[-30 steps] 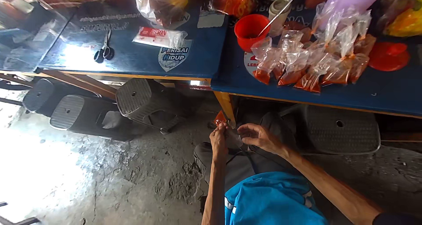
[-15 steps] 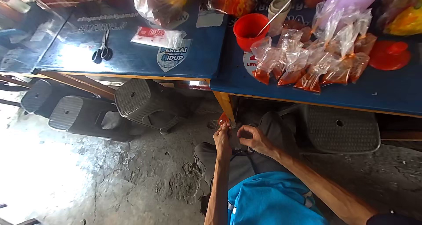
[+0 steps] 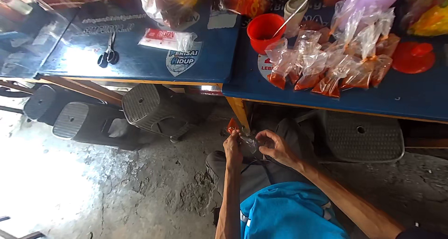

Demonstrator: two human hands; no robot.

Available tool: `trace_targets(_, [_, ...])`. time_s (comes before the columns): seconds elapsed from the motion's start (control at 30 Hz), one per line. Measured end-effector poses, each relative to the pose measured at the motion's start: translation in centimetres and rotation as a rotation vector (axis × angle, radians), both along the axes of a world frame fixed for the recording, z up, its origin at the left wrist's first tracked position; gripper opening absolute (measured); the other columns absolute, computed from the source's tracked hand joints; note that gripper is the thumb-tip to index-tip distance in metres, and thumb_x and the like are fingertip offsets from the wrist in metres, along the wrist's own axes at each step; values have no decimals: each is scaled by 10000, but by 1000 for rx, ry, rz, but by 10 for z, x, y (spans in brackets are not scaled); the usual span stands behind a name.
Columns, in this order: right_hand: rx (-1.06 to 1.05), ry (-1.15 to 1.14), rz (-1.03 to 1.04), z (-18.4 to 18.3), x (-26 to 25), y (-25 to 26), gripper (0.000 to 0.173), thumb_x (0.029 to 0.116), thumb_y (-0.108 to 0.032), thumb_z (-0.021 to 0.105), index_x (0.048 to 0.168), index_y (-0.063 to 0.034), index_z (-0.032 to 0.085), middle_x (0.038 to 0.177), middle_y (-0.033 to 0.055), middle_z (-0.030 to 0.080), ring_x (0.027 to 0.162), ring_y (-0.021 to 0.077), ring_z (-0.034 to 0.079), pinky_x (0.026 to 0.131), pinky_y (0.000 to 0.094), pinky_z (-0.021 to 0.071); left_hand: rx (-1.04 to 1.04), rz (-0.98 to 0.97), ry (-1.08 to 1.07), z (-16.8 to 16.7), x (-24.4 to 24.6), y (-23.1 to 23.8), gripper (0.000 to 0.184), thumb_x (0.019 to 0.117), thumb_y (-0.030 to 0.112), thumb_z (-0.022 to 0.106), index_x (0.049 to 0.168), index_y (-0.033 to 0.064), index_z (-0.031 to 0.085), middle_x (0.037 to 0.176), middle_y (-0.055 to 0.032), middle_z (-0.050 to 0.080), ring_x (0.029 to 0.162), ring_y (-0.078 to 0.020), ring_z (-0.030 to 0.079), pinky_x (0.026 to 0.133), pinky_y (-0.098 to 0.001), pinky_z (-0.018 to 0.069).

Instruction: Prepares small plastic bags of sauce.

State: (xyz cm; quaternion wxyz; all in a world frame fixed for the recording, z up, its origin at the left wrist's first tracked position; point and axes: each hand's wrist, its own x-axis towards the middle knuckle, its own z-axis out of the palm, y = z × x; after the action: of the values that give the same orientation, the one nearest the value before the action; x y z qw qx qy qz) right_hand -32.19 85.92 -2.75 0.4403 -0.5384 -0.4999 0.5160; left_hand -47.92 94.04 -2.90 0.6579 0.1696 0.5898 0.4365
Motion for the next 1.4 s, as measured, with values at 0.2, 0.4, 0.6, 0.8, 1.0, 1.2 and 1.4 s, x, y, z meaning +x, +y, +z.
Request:
trace_targets(0.2, [21,-3,105,-2,-7,16,232,884,-96,680,1098,-7,674,1023,53,678,898,58,643,804,224,542,3,-8,-26,-2,7,-4,276,1069,87,477,848,7,621,670,-18,617,519,-44,548,498,-176,482])
trace_targets(0.4, [69,-77,58,0,-8,11,143,840,-80,636,957,-14,682,949,46,647,823,42,596,737,200,495,-28,-3,-24,-5,5,-2,266,1069,106,487,858,14,620,675,-23,614,510,-57,543,490,-189,482])
trace_targets(0.6, [115,-212,-23,11,-2,-5,177,857,-97,605,982,-21,704,974,74,655,872,86,620,774,222,514,-17,32,14,-7,0,4,255,1068,103,490,865,9,612,672,-20,593,505,-53,521,479,-184,464])
trace_targets(0.8, [-42,-633,107,29,-35,7,599,1002,-283,627,1482,32,458,1392,239,585,1310,366,559,1125,481,427,40,-1,52,-13,15,-7,271,1066,83,492,869,-32,638,657,-26,613,502,-43,532,478,-175,458])
trace_targets(1.0, [-326,-588,289,17,-42,16,377,1107,-176,366,1341,82,511,1158,279,648,1113,401,650,975,531,486,-3,-55,110,-1,13,-12,284,1069,102,503,872,-21,664,686,-28,652,508,-39,543,472,-179,450])
trace_targets(1.2, [-439,129,-32,3,-31,7,365,1096,-201,344,819,-72,544,659,-42,421,545,48,388,518,227,346,-76,-112,64,-5,14,-16,275,1065,124,513,862,4,654,669,-15,626,481,-38,498,454,-179,422])
trace_targets(1.4, [-515,214,-104,-11,-5,13,255,1079,-149,441,879,-77,583,621,-59,442,483,28,379,468,187,333,-81,-157,111,-1,13,-20,272,1069,109,510,892,-23,670,668,-13,638,441,-6,448,407,-155,359])
